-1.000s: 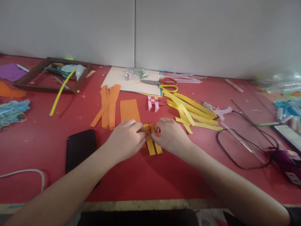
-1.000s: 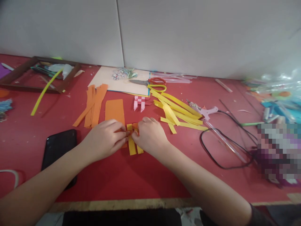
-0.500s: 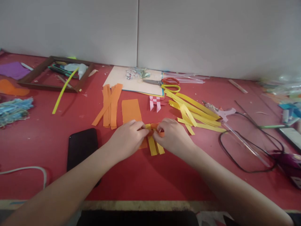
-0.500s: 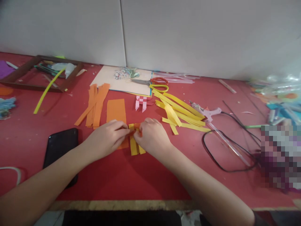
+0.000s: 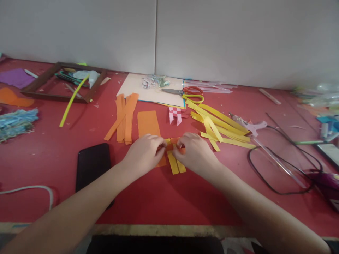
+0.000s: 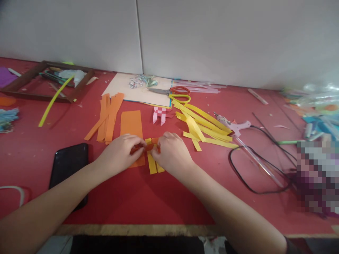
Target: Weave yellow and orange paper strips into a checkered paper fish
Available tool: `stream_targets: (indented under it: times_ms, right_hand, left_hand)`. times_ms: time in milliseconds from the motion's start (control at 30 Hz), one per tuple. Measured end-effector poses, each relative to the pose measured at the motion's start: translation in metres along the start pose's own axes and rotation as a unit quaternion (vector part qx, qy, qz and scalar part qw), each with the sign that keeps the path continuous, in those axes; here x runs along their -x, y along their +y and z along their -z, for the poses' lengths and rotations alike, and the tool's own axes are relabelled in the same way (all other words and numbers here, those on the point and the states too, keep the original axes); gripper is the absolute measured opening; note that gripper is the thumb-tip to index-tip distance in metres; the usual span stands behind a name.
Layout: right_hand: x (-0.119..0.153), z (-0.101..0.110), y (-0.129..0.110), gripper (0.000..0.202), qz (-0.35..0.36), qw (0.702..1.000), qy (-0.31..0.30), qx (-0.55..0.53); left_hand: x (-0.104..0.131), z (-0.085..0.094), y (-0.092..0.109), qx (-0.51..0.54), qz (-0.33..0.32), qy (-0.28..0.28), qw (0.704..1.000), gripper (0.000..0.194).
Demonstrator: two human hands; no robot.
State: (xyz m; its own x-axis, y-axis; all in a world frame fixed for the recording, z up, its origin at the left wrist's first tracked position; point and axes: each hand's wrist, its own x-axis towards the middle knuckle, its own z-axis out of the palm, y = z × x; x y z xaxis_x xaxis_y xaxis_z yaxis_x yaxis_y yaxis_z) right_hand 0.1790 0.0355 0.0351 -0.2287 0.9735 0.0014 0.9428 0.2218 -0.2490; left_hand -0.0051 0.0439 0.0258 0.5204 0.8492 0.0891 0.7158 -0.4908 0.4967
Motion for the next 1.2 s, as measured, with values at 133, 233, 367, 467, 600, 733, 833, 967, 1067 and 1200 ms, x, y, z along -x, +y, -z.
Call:
stream_targets:
  times_ms: [133,233,367,467,600,733,833,967,1067,1200]
  right_hand:
    - [0.000,-0.001,0.001,0.028,0.002,1.000,0.000,0.003]
    - [0.000,-0.002,0.002,0.026,0.002,1.000,0.002,0.002]
    - [0.000,-0.002,0.002,0.023,-0.001,1.000,0.002,0.004]
    - [0.000,-0.001,0.000,0.023,-0.006,1.000,-0.005,0.007]
    - [-0.001,0.005,0.000,0.021,0.000,1.000,-0.027,-0.016]
    - [0.001,0.013,0.007,0.018,0.019,0.998,-0.050,-0.037]
    - [0.003,0.018,0.016,0.004,0.074,0.994,-0.062,-0.045]
    - [0.006,0.017,0.030,0.015,0.138,0.986,-0.077,-0.060]
    - [0.006,0.014,0.037,0.016,0.147,0.984,-0.074,-0.071]
    - [0.006,0.013,0.038,0.017,0.157,0.982,-0.065,-0.080]
  left_hand:
    - [0.000,0.000,-0.001,0.008,-0.011,0.011,1.000,0.014]
    - [0.000,0.000,-0.002,0.053,-0.011,0.003,0.999,0.016]
    - [-0.001,0.000,-0.005,0.073,-0.016,-0.013,0.997,0.019]
    - [-0.002,-0.001,-0.005,0.058,-0.030,-0.014,0.998,0.020]
    - [-0.004,-0.001,-0.003,0.052,-0.037,-0.005,0.998,0.018]
    - [-0.005,0.000,-0.001,0.046,-0.023,-0.012,0.999,0.016]
    - [-0.005,0.000,-0.002,0.043,-0.024,-0.017,0.999,0.015]
    - [-0.005,0.001,-0.003,0.049,-0.025,-0.023,0.998,0.015]
    - [-0.004,0.000,-0.002,0.061,-0.009,-0.019,0.998,0.014]
    - [-0.004,-0.002,-0.002,0.052,0.009,0.003,0.999,0.009]
